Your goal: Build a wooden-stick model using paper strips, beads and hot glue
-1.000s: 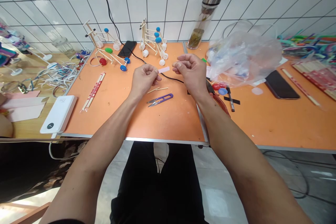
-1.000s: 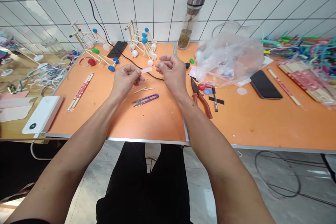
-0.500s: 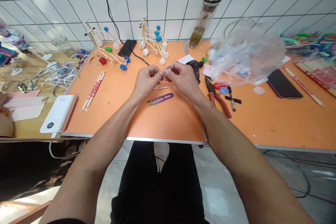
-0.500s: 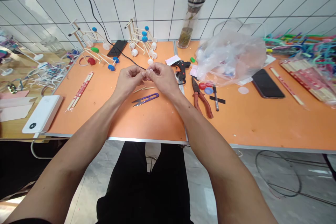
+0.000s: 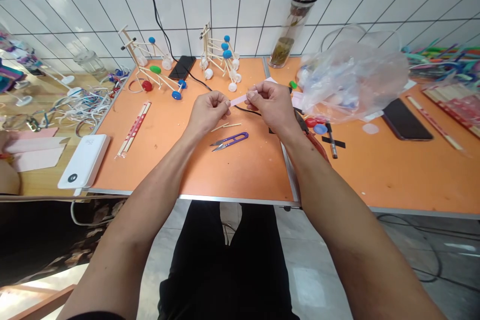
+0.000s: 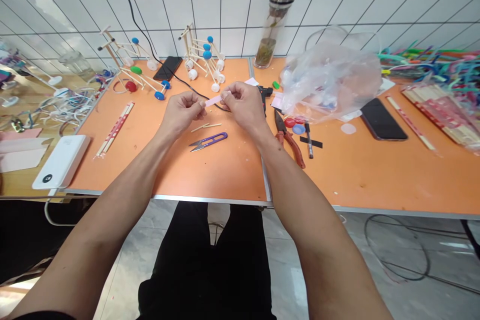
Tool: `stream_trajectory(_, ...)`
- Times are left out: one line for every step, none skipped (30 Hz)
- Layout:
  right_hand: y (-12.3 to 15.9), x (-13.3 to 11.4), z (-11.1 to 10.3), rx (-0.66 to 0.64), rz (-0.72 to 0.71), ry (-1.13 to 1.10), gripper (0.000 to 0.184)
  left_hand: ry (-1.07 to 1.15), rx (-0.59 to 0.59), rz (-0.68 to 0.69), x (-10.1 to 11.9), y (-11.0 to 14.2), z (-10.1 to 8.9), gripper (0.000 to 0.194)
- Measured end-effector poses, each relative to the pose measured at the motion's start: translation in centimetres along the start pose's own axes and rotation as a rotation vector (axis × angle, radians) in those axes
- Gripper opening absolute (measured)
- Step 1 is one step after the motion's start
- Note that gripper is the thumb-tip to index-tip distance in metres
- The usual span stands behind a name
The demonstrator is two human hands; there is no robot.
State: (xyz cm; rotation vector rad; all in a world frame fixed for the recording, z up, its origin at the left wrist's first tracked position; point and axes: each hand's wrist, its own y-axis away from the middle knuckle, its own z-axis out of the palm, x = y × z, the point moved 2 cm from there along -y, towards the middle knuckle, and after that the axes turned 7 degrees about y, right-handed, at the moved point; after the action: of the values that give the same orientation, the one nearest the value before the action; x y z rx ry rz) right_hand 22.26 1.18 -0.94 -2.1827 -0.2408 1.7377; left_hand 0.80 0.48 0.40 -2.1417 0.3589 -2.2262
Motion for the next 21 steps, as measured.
stream_trajectory(-0.1, 0.1, -0.3, 0.022, 0.010, -0.005, 0.032, -0.002, 0.022, 0.002, 0.0, -0.1, -0.3, 0.028)
stream_trajectory(-0.2, 0.1, -0.6, 0.040, 0.018, -0.008, 0.033, -0.001, 0.050, 0.001, -0.1, -0.3, -0.5, 0.031)
stream_trajectory(-0.3, 0.1, -0.7, 0.049, 0.023, -0.008, 0.033, 0.005, 0.081, 0.001, 0.0, -0.3, -0.7, 0.032)
stream_trajectory(-0.3, 0.0, -0.8, 0.049, 0.026, -0.009, 0.034, 0.016, 0.104, 0.002, 0.0, -0.4, -0.8, 0.033)
stream_trajectory(-0.2, -0.1, -0.7, 0.040, 0.025, -0.010, 0.036, 0.028, 0.116, 0.003, 0.2, -0.3, -0.8, 0.033)
stream_trajectory(-0.1, -0.2, -0.5, 0.028, 0.022, -0.013, 0.037, 0.038, 0.112, 0.001, 0.3, -0.2, -0.6, 0.032)
stream_trajectory(0.1, -0.4, -0.3, 0.013, 0.016, -0.017, 0.038, 0.044, 0.093, -0.005, 0.4, 0.0, -0.3, 0.030)
stream_trajectory(0.3, -0.6, 0.0, -0.001, 0.011, -0.021, 0.039, 0.045, 0.064, -0.016, 0.5, 0.1, 0.0, 0.029)
stream_trajectory(0.5, -0.8, 0.3, -0.016, 0.006, -0.024, 0.040, 0.046, 0.045, -0.022, 0.6, 0.3, 0.4, 0.028)
stream_trajectory(0.7, -1.0, 0.5, -0.030, 0.004, -0.027, 0.041, 0.047, 0.030, -0.027, 0.7, 0.5, 0.6, 0.028)
stream_trajectory(0.8, -1.1, 0.7, -0.042, 0.004, -0.031, 0.041, 0.049, 0.020, -0.029, 0.7, 0.5, 0.8, 0.028)
stream_trajectory(0.9, -1.3, 0.8, -0.054, 0.006, -0.037, 0.041, 0.051, 0.017, -0.030, 0.7, 0.6, 0.9, 0.028)
stream_trajectory(0.9, -1.3, 0.9, -0.066, 0.006, -0.046, 0.041, 0.054, 0.018, -0.031, 0.7, 0.6, 1.0, 0.029)
stream_trajectory(1.0, -1.4, 1.0, -0.077, 0.006, -0.056, 0.040, 0.057, 0.021, -0.031, 0.7, 0.6, 0.9, 0.030)
stream_trajectory(1.0, -1.4, 1.0, -0.088, 0.002, -0.064, 0.041, 0.058, 0.025, -0.032, 0.6, 0.5, 0.9, 0.031)
stream_trajectory(1.0, -1.4, 1.2, -0.100, -0.001, -0.068, 0.041, 0.059, 0.027, -0.031, 0.6, 0.5, 0.8, 0.032)
stream_trajectory(1.0, -1.4, 1.3, -0.110, -0.004, -0.067, 0.042, 0.060, 0.027, -0.029, 0.6, 0.5, 0.8, 0.033)
stream_trajectory(1.0, -1.3, 1.4, -0.117, -0.005, -0.064, 0.043, 0.059, 0.023, -0.027, 0.6, 0.5, 0.7, 0.035)
stream_trajectory(1.1, -1.3, 1.6, -0.121, -0.004, -0.062, 0.044, 0.058, 0.018, -0.024, 0.6, 0.5, 0.8, 0.036)
stream_trajectory(1.1, -1.2, 1.7, -0.122, -0.002, -0.063, 0.044, 0.055, 0.012, -0.022, 0.6, 0.5, 0.8, 0.036)
stream_trajectory(1.1, -1.2, 1.7, -0.122, 0.000, -0.069, 0.043, 0.051, 0.006, -0.020, 0.6, 0.5, 0.8, 0.036)
